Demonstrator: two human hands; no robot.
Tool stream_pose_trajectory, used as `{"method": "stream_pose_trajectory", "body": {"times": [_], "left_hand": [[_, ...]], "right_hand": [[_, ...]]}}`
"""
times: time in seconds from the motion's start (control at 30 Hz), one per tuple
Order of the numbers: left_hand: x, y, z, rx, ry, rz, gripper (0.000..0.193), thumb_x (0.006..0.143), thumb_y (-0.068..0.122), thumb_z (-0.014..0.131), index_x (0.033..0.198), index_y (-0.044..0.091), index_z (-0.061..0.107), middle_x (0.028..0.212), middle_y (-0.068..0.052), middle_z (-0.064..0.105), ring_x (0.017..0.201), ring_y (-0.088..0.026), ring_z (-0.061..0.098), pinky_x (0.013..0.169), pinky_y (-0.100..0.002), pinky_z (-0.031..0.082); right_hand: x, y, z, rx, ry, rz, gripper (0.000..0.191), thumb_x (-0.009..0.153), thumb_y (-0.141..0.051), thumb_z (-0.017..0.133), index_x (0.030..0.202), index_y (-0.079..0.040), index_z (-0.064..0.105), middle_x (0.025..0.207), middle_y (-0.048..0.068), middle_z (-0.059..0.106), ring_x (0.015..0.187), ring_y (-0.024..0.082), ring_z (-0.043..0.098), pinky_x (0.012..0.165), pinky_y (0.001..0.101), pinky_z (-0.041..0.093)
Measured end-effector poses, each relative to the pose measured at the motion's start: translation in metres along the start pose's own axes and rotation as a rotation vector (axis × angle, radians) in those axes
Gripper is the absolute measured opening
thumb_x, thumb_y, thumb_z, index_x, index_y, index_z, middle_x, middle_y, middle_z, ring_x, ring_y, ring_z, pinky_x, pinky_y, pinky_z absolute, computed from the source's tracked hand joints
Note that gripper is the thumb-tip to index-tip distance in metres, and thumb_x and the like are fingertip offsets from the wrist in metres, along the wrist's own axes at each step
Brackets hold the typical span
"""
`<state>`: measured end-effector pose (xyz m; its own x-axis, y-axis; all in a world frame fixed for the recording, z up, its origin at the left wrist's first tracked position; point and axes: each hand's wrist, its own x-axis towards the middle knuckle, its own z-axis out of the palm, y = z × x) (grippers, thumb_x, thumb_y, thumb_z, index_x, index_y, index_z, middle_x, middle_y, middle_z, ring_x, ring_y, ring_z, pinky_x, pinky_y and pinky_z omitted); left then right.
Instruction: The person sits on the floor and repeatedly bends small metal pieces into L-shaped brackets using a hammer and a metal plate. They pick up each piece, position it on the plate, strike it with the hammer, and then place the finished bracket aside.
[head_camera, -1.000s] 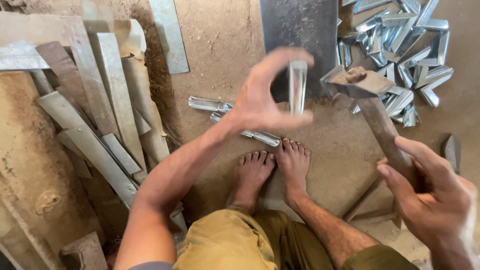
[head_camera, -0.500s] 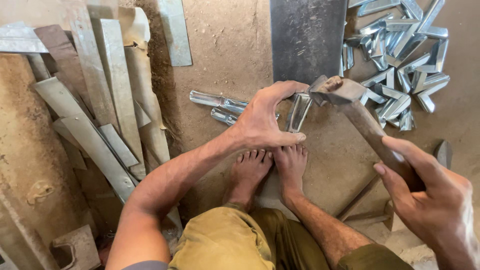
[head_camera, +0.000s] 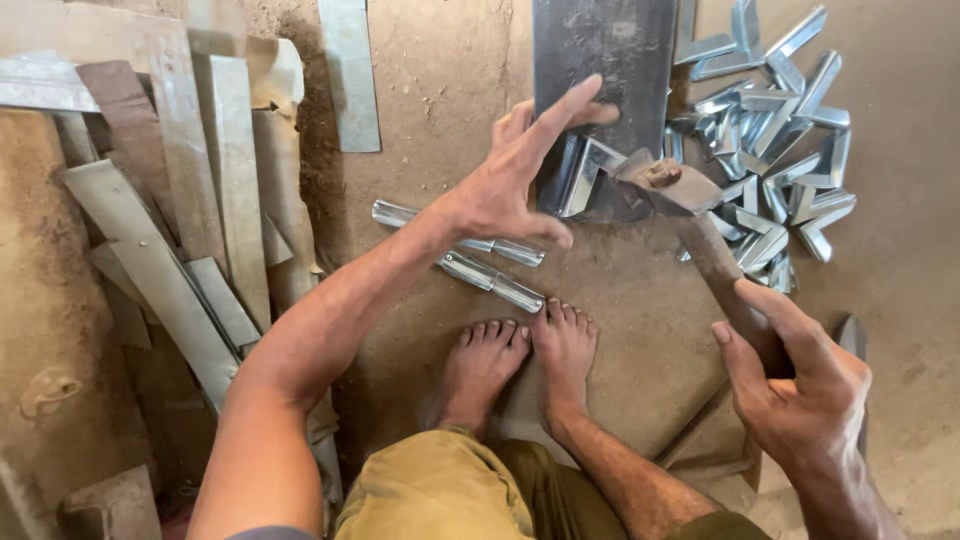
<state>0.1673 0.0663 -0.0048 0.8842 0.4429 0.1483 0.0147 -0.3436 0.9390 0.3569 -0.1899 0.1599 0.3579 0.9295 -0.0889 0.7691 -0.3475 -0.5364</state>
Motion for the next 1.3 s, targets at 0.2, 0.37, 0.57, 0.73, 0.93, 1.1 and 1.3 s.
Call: {"method": "stream_pose_trajectory", "body": {"times": [0.2,0.37,0.57,0.73,0.93,1.1,1.3], "left_hand": [[0.008,0.002,-0.008,-0.062,0.001,0.014,0.159,0.056,0.055,0.107,0.167,0.014,0.0,0.166,-0.007,0.033,0.149,-0.032,0.044,0.13,-0.055,0.022],[0.012,0.004,-0.013,-0.045,-0.033,-0.003,0.159,0.055,0.057,0.106,0.166,0.015,0.0,0.17,-0.011,0.023,0.152,-0.031,0.048,0.134,-0.054,0.024],[0.019,0.008,-0.014,-0.036,-0.012,0.009,0.166,0.047,0.062,0.104,0.166,0.015,-0.002,0.169,-0.013,0.033,0.152,-0.035,0.036,0.133,-0.056,0.023],[0.024,0.01,-0.017,-0.09,-0.035,0.144,0.163,0.06,0.058,0.106,0.165,0.017,-0.011,0.149,-0.003,0.068,0.158,-0.033,0.034,0.133,-0.063,0.01],[0.021,0.011,-0.022,-0.141,-0.083,0.066,0.147,0.058,0.033,0.107,0.163,0.016,0.006,0.141,0.0,0.071,0.155,-0.029,0.045,0.134,-0.057,0.021],[0.02,0.01,-0.028,-0.116,-0.115,0.077,0.135,0.061,0.041,0.101,0.163,0.012,0.017,0.138,-0.005,0.071,0.146,-0.035,0.049,0.127,-0.053,0.028],[0.044,0.034,-0.011,0.13,-0.124,-0.419,0.08,0.096,0.072,0.067,0.138,0.009,0.04,0.099,-0.009,0.071,0.098,-0.026,0.072,0.104,-0.051,0.053]], "right_hand": [[0.037,-0.004,0.028,0.027,-0.046,-0.039,0.048,0.097,-0.001,0.08,0.14,-0.007,0.062,0.116,0.019,0.074,0.093,0.022,0.075,0.074,0.0307,0.061],[0.044,0.001,0.039,0.061,-0.008,-0.086,0.048,0.1,-0.002,0.078,0.144,-0.007,0.059,0.112,0.019,0.074,0.094,0.022,0.076,0.075,0.0312,0.061],[0.032,0.017,0.041,0.071,-0.014,-0.114,0.048,0.1,-0.001,0.078,0.144,-0.005,0.059,0.111,0.019,0.074,0.089,0.018,0.074,0.073,0.0291,0.06],[0.004,0.038,0.061,0.155,0.132,-0.265,0.045,0.088,0.001,0.079,0.13,-0.002,0.06,0.09,0.013,0.073,0.067,0.011,0.065,0.054,0.0249,0.051],[-0.005,0.066,0.079,0.126,0.146,-0.343,0.05,0.098,0.007,0.079,0.14,-0.006,0.055,0.105,0.02,0.07,0.083,0.027,0.072,0.066,0.034,0.058],[-0.003,0.081,0.063,-0.042,0.146,-0.408,0.05,0.091,0.012,0.078,0.133,-0.007,0.056,0.097,0.019,0.07,0.075,0.028,0.068,0.06,0.0375,0.054],[-0.03,0.086,0.066,0.07,0.202,-0.25,0.047,0.096,0.009,0.08,0.133,-0.005,0.055,0.102,0.021,0.069,0.074,0.025,0.068,0.06,0.0324,0.054]]}}
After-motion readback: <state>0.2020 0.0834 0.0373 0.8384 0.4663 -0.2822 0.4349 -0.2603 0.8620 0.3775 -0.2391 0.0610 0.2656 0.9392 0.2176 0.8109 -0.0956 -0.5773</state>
